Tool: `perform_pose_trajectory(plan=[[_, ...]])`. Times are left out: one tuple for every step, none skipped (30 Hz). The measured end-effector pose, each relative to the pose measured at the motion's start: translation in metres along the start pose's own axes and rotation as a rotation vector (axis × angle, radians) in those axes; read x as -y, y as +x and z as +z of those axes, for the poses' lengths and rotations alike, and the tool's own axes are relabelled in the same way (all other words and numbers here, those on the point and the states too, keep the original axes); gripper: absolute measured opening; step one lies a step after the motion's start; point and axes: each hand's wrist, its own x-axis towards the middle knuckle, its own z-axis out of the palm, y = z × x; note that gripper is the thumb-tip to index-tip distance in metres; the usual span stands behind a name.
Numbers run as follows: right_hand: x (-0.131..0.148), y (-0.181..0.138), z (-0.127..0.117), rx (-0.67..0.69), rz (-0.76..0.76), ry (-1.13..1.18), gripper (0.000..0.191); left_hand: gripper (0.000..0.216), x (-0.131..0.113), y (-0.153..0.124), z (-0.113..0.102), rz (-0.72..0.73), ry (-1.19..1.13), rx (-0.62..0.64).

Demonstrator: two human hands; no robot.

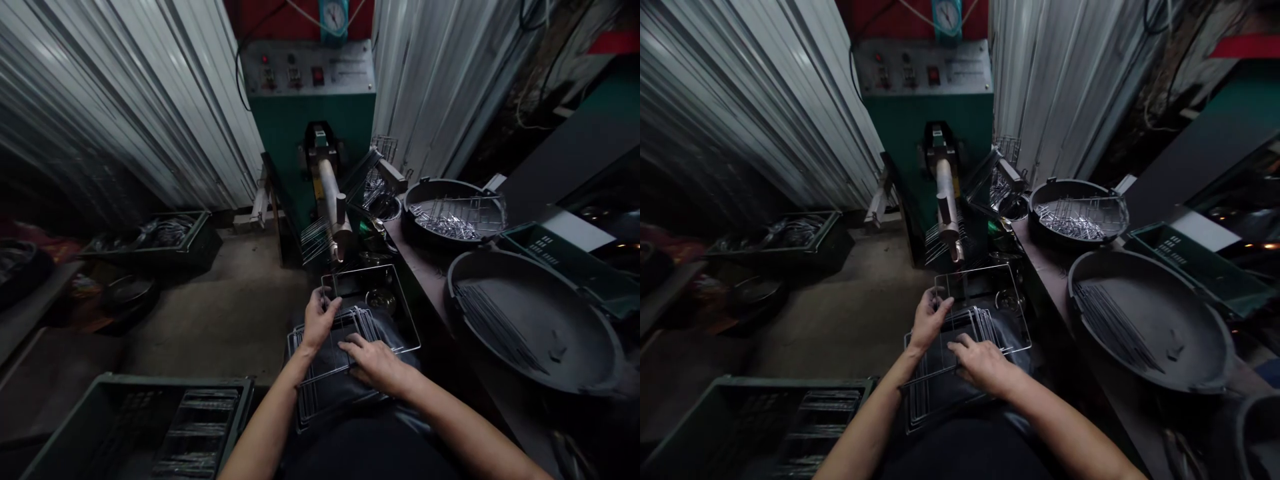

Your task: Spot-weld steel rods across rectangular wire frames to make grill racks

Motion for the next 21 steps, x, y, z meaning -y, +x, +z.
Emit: perform_pose_trajectory(plan=[[0.000,0.000,-0.001,-0.005,0.006,0.003,0.052,0.033,0.001,0.002,0.002,-0.004,-0.011,0.015],[0.000,0.000,-0.002,-0.010,0.014,0.006,0.052,0.033,0.001,0.003,0.003,-0.006,-0.020,0.031],[0.000,0.000,-0.004,-0.017,0.022,0.009,0.052,0.033,0.001,0.006,0.005,-0.008,-0.025,0.043],[0.000,0.000,-0.007,-0.025,0.027,0.010,0.052,0.033,0.000,0.008,0.007,-0.012,-0.029,0.052],[-0.001,0.000,-0.009,-0.033,0.030,0.011,0.052,0.033,-0.001,0.010,0.009,-0.016,-0.030,0.055],[-0.001,0.000,-0.012,-0.041,0.030,0.012,0.051,0.032,-0.002,0.012,0.010,-0.020,-0.031,0.054],[-0.002,0.000,-0.015,-0.049,0.026,0.012,0.051,0.032,-0.003,0.015,0.012,-0.024,-0.034,0.048],[-0.003,0.000,-0.018,-0.056,0.022,0.012,0.051,0.032,-0.004,0.017,0.014,-0.029,-0.039,0.042],[-0.004,0.001,-0.021,-0.061,0.018,0.010,0.050,0.032,-0.006,0.020,0.015,-0.033,-0.045,0.035],[-0.005,0.002,-0.024,-0.067,0.017,0.006,0.050,0.032,-0.007,0.022,0.017,-0.033,-0.050,0.029],[-0.007,0.003,-0.026,-0.073,0.017,0.002,0.049,0.032,-0.008,0.025,0.018,-0.030,-0.050,0.024],[-0.008,0.004,-0.027,-0.081,0.017,-0.002,0.048,0.032,-0.010,0.027,0.019,-0.025,-0.046,0.023],[-0.010,0.006,-0.029,-0.088,0.015,-0.004,0.048,0.032,-0.011,0.029,0.020,-0.021,-0.041,0.024],[-0.011,0.007,-0.030,-0.096,0.014,-0.005,0.047,0.032,-0.011,0.031,0.021,-0.020,-0.036,0.026],[-0.012,0.008,-0.030,-0.100,0.013,-0.004,0.046,0.032,-0.011,0.032,0.021,-0.023,-0.034,0.030],[-0.012,0.009,-0.031,-0.100,0.010,-0.004,0.046,0.032,-0.011,0.033,0.022,-0.033,-0.039,0.036],[-0.013,0.010,-0.031,-0.098,0.009,-0.004,0.045,0.032,-0.011,0.033,0.023,-0.046,-0.050,0.041],[-0.013,0.010,-0.031,-0.094,0.008,-0.005,0.045,0.032,-0.010,0.033,0.024,-0.058,-0.064,0.044],[-0.013,0.010,-0.031,-0.088,0.008,-0.006,0.045,0.032,-0.009,0.033,0.024,-0.066,-0.074,0.043],[-0.013,0.010,-0.031,-0.083,0.007,-0.003,0.045,0.032,-0.009,0.033,0.025,-0.067,-0.080,0.038],[-0.013,0.010,-0.031,-0.080,0.007,0.003,0.045,0.033,-0.008,0.032,0.025,-0.063,-0.080,0.027]])
